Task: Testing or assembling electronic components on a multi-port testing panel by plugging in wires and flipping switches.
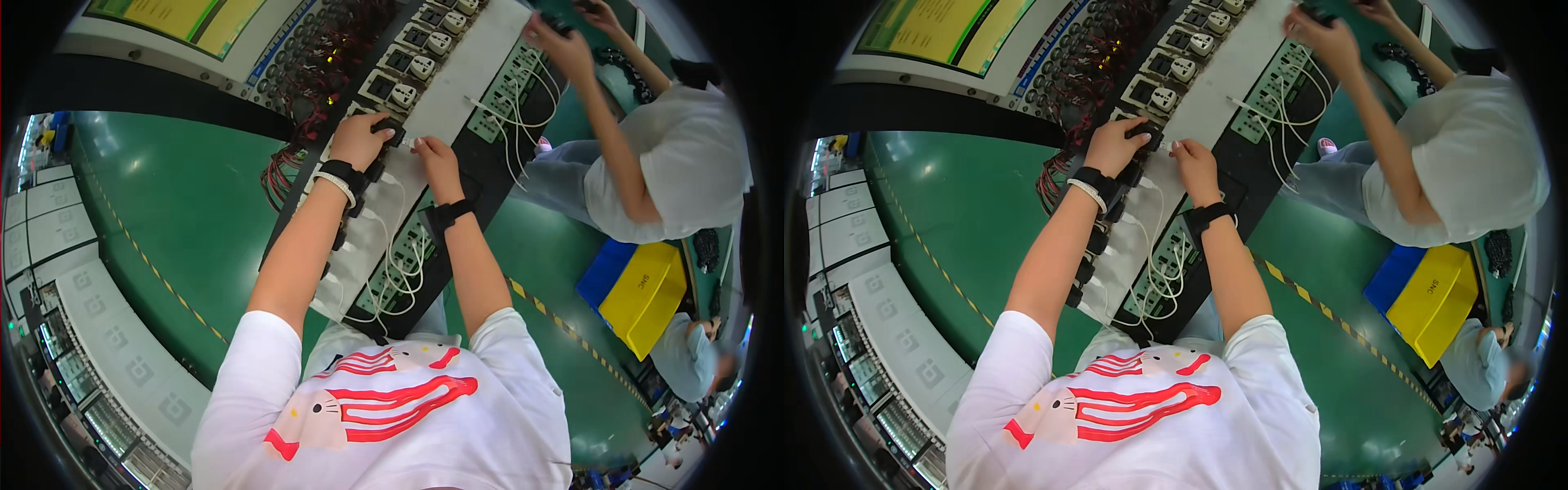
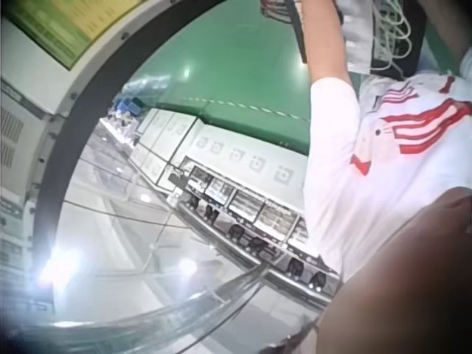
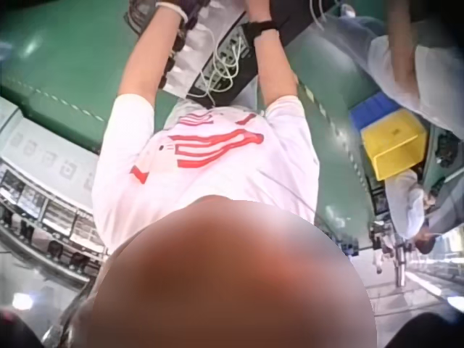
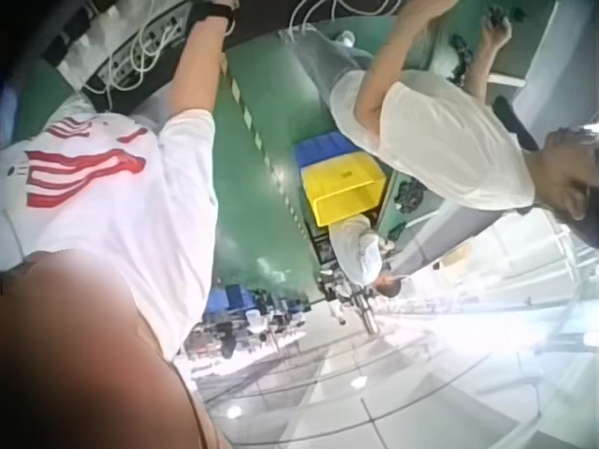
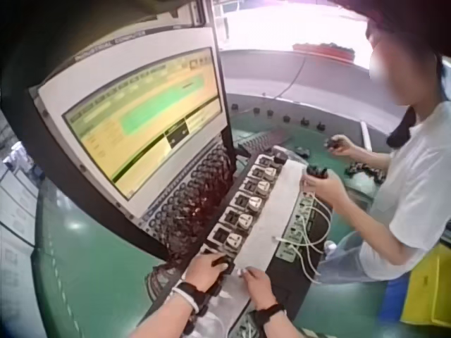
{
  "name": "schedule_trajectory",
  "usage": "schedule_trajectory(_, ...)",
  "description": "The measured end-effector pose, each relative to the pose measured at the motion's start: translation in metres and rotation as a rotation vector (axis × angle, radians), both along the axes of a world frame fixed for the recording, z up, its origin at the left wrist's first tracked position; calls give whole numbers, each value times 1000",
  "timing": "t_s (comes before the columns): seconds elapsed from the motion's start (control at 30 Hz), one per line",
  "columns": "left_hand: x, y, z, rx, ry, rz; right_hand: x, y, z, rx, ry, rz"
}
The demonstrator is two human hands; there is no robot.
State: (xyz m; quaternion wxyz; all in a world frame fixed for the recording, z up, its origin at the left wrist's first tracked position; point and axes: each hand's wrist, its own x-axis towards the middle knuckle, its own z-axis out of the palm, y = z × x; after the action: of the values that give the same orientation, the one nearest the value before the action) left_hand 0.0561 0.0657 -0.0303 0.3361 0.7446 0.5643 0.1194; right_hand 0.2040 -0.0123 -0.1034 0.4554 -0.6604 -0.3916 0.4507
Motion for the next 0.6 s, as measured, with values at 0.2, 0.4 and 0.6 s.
schedule_trajectory(0.2, -1, 0, -1, 9, -9, 32, -25, -5, 4, -61, -21, -167)
schedule_trajectory(0.4, 0, 0, 1, -19, 16, 31, -41, -3, 19, 15, -61, -338)
schedule_trajectory(0.6, -2, 1, -17, 38, -13, 30, -49, 1, 22, 12, -229, -325)
